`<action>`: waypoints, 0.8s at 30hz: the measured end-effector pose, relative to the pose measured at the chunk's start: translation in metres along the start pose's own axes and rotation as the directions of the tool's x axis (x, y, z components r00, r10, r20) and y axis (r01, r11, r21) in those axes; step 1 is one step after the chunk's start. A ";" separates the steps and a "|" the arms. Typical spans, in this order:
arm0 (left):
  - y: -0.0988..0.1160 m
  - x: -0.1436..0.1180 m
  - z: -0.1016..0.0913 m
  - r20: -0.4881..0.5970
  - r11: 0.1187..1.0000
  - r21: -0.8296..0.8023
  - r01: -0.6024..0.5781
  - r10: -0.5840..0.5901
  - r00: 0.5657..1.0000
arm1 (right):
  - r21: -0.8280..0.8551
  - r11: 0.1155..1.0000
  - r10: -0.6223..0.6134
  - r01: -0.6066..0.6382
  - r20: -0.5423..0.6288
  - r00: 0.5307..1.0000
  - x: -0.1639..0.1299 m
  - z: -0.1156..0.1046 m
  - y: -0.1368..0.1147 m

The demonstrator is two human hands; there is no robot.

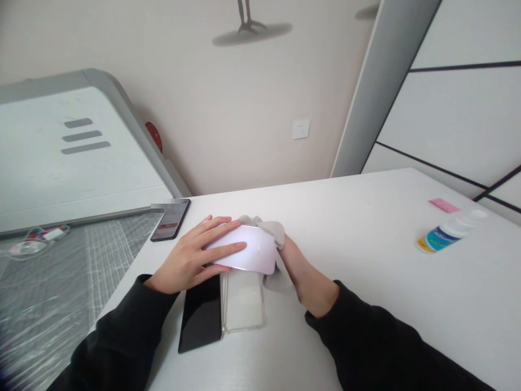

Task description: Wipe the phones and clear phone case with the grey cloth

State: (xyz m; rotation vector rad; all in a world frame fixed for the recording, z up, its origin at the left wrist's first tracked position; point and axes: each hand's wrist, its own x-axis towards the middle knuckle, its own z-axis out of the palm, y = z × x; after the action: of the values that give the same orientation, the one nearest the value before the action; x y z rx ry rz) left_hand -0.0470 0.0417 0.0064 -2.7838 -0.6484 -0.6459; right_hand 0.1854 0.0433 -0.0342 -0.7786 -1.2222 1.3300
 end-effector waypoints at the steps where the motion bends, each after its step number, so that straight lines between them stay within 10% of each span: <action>1: 0.000 0.000 0.000 -0.018 1.000 -0.017 0.014 -0.014 1.000 | 0.013 0.999 0.039 -0.039 0.005 0.999 0.001 0.002 0.002; 7: 0.004 -0.001 0.005 -0.278 0.940 -0.272 0.209 -0.284 0.918 | 0.029 0.967 0.253 -0.252 -0.038 0.967 0.002 0.009 0.002; 12: 0.016 0.001 0.022 -0.235 0.674 -0.700 0.237 -0.530 0.815 | 0.008 0.906 0.420 -0.422 -0.124 0.899 -0.005 0.016 -0.009; 24: 0.025 0.012 0.040 -0.050 0.143 -0.986 0.086 -0.745 0.665 | -0.213 0.973 0.079 -0.088 -0.048 0.996 -0.019 0.023 -0.005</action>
State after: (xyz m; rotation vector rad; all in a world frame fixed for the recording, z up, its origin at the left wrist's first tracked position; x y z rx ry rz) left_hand -0.0110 0.0356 -0.0261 -2.8203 -1.3065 -2.7400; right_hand 0.1686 0.0196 -0.0281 -1.0153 -1.3290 1.2564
